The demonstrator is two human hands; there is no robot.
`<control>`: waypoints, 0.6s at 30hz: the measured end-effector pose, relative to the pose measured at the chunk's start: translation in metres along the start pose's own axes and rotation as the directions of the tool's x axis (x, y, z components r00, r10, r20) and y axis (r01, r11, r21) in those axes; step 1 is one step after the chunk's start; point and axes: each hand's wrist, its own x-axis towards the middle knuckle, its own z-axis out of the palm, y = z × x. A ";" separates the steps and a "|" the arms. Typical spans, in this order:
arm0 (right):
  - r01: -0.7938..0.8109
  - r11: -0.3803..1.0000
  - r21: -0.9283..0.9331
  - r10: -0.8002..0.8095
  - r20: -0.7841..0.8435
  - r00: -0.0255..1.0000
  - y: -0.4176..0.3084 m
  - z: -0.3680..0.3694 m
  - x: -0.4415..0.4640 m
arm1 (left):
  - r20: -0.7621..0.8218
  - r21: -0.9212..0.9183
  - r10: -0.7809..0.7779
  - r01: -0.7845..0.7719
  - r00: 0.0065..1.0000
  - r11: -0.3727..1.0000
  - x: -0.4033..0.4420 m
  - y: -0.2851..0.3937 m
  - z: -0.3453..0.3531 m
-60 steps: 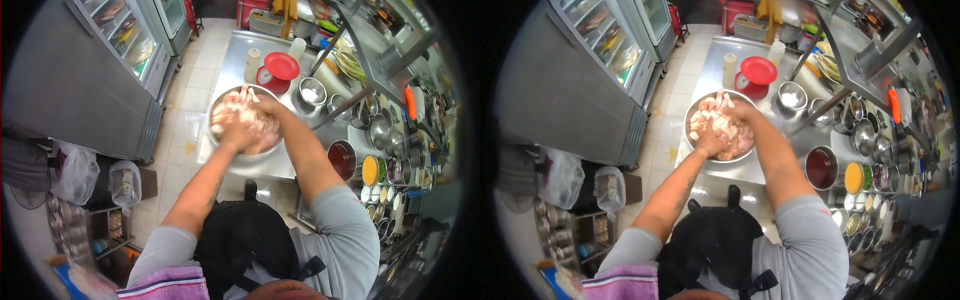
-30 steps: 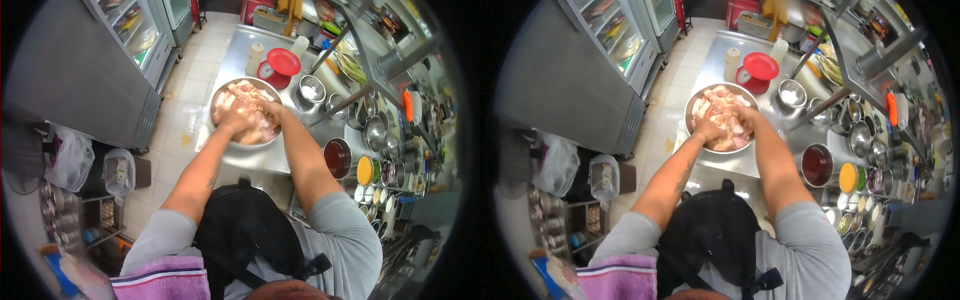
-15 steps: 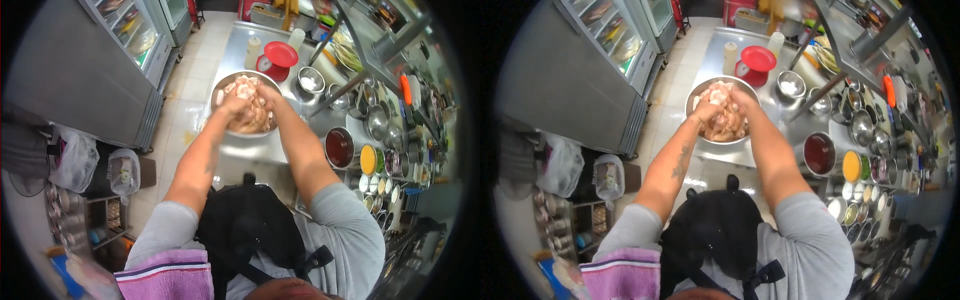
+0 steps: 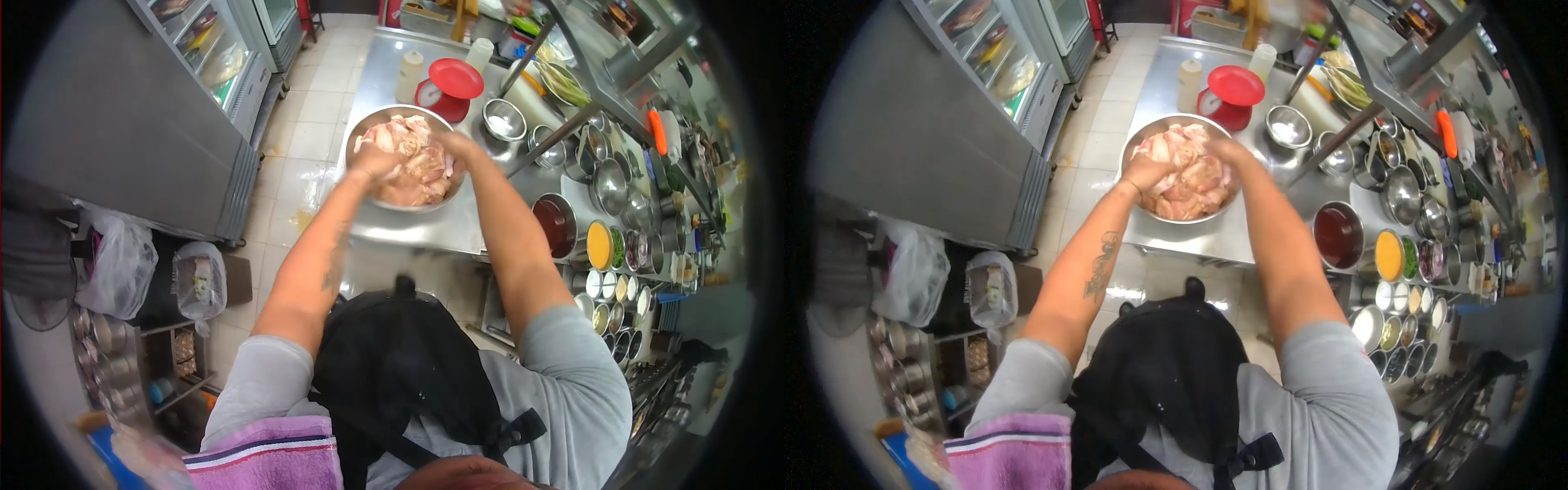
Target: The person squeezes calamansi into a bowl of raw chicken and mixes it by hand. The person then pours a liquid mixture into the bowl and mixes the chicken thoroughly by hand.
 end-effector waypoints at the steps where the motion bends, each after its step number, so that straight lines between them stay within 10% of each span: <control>1: -0.160 0.982 0.097 0.157 0.038 0.987 0.008 0.001 0.000 | -0.059 0.167 -0.088 0.097 0.994 0.981 -0.012 0.008 0.004; 3: -0.306 0.937 0.166 0.295 0.091 0.951 0.018 0.004 0.016 | -0.152 0.310 -0.165 0.205 0.975 0.928 -0.014 0.009 0.012; 5: -0.266 0.922 0.281 0.269 0.031 0.963 0.036 0.014 0.038 | 0.005 -0.339 -0.314 0.297 0.950 0.893 -0.015 -0.003 0.022; 8: -0.297 0.761 0.577 0.059 0.394 0.917 0.087 0.014 0.139 | 0.186 -0.597 -0.289 0.342 0.939 0.726 -0.028 0.034 0.017; 18: -0.370 0.734 0.569 -0.052 0.591 0.805 0.070 0.022 0.122 | 0.356 -0.788 -0.276 0.446 0.893 0.424 0.004 -0.018 0.050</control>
